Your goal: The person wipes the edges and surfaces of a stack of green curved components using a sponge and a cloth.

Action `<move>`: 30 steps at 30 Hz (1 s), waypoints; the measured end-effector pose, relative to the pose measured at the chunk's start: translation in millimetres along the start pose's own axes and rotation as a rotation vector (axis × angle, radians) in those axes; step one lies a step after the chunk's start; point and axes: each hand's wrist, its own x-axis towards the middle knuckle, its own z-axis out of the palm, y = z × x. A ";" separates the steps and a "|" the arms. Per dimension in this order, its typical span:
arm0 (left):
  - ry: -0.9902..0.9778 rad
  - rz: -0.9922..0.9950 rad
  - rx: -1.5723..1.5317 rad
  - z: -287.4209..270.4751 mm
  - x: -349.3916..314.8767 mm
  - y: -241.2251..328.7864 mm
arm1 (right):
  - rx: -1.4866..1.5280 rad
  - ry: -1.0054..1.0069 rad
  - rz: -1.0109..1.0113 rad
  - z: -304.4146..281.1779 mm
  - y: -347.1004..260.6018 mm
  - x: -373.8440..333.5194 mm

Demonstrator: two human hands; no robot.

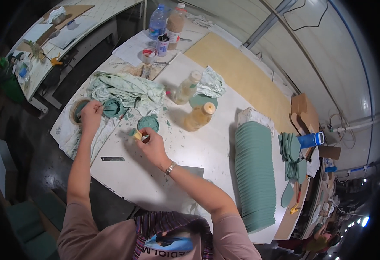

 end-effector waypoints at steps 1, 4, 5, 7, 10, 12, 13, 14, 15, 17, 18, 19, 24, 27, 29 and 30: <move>-0.044 0.073 0.128 2.8 1.4 6.9 | -0.032 -0.003 0.002 2.7 2.0 5.7; -0.126 0.150 0.333 10.0 8.5 0.7 | -0.029 -0.060 0.019 14.0 3.9 18.8; -0.170 0.163 0.408 13.6 9.8 -2.4 | -0.032 -0.062 0.021 16.3 4.5 22.6; -0.135 0.147 0.376 14.3 8.2 -11.2 | -0.012 -0.072 0.052 20.4 5.7 29.6; -0.092 0.036 0.268 10.8 9.4 -5.0 | 0.053 -0.054 0.107 17.5 8.3 42.9; -0.033 -0.074 0.128 5.1 6.9 -17.4 | 0.071 -0.019 0.099 22.1 7.0 51.3; -0.028 -0.078 0.133 4.4 6.8 -38.9 | 0.095 0.008 0.089 26.8 4.5 55.4; 0.004 -0.121 -0.018 3.7 5.7 -64.8 | 0.098 -0.005 0.086 33.0 2.3 59.4; 0.031 -0.159 -0.173 2.6 4.4 -71.5 | 0.075 0.016 0.083 35.8 1.2 64.0; 0.010 -0.273 -0.399 3.5 -4.1 -74.5 | 0.049 0.037 0.081 40.9 4.2 75.1; -0.019 -0.383 -0.630 4.1 -8.5 -68.3 | 0.059 0.061 0.080 42.7 9.1 81.5; -0.021 -0.385 -0.635 3.7 -12.4 -62.1 | 0.070 0.085 0.079 43.2 14.1 87.0; -0.027 -0.647 -0.983 -4.4 -39.5 -39.6 | 0.140 0.082 0.124 55.8 7.1 95.8; -0.025 -0.577 -1.009 4.4 -53.0 -33.0 | 0.209 0.085 0.162 59.8 5.5 97.6; -0.033 -0.542 -0.977 8.8 -57.6 -23.9 | 0.230 0.086 0.139 60.8 6.3 98.6; -0.044 -0.508 -0.881 10.5 -58.1 -16.7 | 0.227 0.088 0.139 60.4 7.0 99.2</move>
